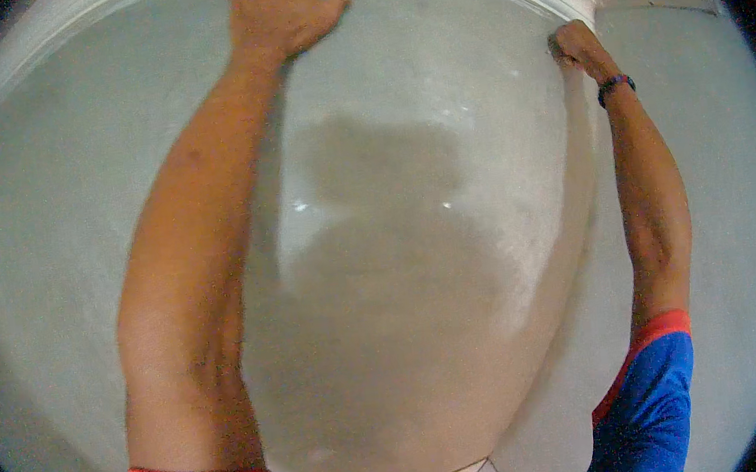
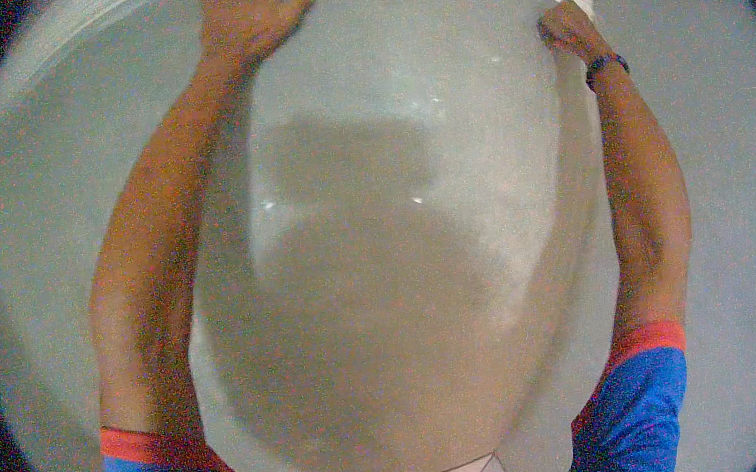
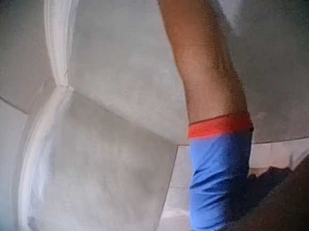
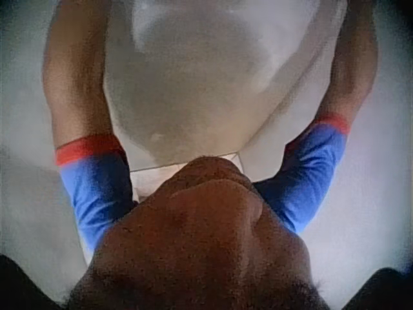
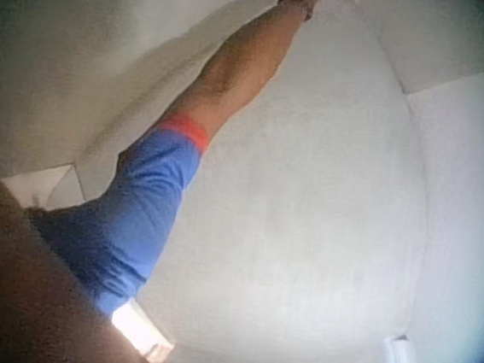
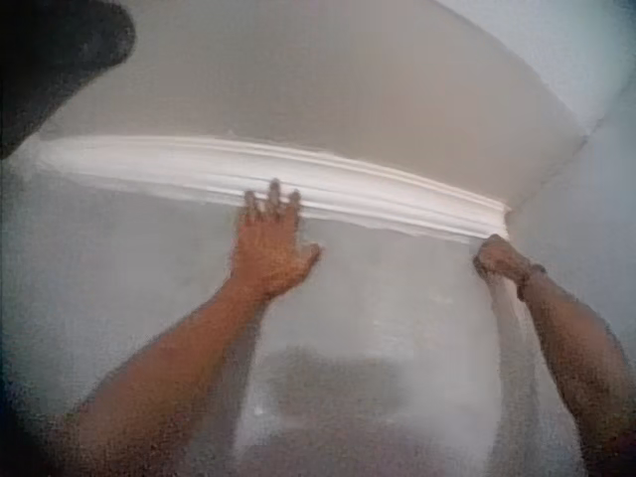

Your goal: The person positions a piece of crown molding against the ceiling corner and applies a white sealant or adhesive along the joint by hand.

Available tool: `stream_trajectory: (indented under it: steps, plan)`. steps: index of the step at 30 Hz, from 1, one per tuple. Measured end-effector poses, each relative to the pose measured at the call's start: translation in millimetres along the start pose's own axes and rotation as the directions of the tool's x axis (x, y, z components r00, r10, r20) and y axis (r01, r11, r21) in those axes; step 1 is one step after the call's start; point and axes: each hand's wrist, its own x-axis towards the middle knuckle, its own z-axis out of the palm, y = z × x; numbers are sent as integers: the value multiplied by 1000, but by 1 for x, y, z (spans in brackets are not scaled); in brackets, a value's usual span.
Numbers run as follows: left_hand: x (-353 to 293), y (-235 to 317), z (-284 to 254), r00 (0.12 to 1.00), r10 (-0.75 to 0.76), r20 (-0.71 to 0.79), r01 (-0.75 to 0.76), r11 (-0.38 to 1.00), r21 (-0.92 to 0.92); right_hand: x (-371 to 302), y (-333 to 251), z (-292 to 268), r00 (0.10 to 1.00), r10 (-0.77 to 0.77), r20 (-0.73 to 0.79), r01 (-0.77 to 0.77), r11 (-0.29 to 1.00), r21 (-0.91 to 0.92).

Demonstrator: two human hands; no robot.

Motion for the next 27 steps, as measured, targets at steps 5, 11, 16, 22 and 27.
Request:
stream_trajectory:
  steps: [5, 11, 16, 22, 27]
  plan:
    - [-8, -4, -2, 1000, 10, -26, -11, 1000, -11, 19, -88, -7, 997, 36, -71, -32, 998, 63]
    - [3, -7, 0, 999, 39, -5, -39, 997, -64, 44, -139, -5, 983, -112, -143, 99, 991, -93]
    - [6, -9, -2, 999, 36, 29, -34, 998, -46, 36, -203, -27, 979, -114, -170, 116, 993, 3]
    - [6, -38, 47, 929, 115, -352, -121, 993, 6, 35, -248, -50, 885, 60, -461, 130, 920, 371]
    - [18, -14, 42, 919, 126, -372, -157, 986, -53, 80, -141, -44, 806, 96, -584, 208, 879, 430]
